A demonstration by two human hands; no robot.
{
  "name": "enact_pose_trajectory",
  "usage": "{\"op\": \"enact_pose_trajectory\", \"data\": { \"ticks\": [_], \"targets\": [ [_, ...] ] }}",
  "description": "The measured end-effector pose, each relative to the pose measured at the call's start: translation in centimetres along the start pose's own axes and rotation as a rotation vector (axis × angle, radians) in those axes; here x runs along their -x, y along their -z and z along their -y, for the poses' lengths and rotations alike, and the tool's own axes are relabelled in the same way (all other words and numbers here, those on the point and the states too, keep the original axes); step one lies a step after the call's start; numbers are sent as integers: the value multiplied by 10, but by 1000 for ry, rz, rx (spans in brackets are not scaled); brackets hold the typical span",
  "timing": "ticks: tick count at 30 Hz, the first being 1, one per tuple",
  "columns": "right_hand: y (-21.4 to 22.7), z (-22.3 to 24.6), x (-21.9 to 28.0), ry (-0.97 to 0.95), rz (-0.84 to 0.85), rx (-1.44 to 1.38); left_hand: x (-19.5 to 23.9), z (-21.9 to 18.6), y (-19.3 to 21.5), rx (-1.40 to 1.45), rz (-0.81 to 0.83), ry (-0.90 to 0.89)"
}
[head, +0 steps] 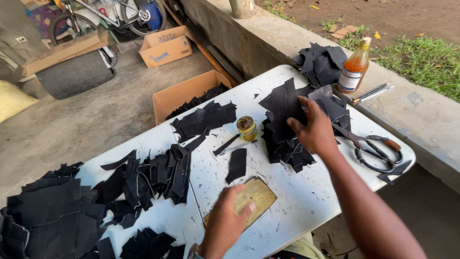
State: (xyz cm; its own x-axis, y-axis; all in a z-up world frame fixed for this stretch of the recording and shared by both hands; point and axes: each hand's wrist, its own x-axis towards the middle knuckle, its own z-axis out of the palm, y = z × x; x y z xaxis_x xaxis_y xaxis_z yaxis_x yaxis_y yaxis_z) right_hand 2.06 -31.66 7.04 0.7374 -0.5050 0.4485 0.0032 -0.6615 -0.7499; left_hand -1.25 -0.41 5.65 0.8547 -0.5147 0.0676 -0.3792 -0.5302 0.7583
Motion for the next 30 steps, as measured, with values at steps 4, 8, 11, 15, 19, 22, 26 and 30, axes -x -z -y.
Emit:
{"op": "enact_pose_trajectory", "data": {
  "ticks": [4, 8, 11, 15, 19, 22, 26, 30],
  "targets": [
    [-3, -4, -19, 12, 139, 665, 25, 13, 3, -320, 208, 82],
    [0, 3, 26, 141, -15, 328, 44, 44, 9, -106, 246, -7],
    [-20, 27, 57, 247, 221, -16, 48, 54, 20, -130, 276, -30],
    [-51, 57, 117, 220, 779, 24, 66, 63, 36, -48, 126, -48],
    [-81, 75, 152, 691, 794, 19, 80, 95, 87, -126, -190, -35],
    [-93, 83, 144, 521, 807, 3, 101, 120, 127, -214, -354, 128],
    [-113, 91, 142, 304, 880, 85, 125, 140, 158, -225, -568, 100],
    [-132, 104, 157, 422, 926, 77, 139, 137, 160, -201, -572, 172]
  ]
}}
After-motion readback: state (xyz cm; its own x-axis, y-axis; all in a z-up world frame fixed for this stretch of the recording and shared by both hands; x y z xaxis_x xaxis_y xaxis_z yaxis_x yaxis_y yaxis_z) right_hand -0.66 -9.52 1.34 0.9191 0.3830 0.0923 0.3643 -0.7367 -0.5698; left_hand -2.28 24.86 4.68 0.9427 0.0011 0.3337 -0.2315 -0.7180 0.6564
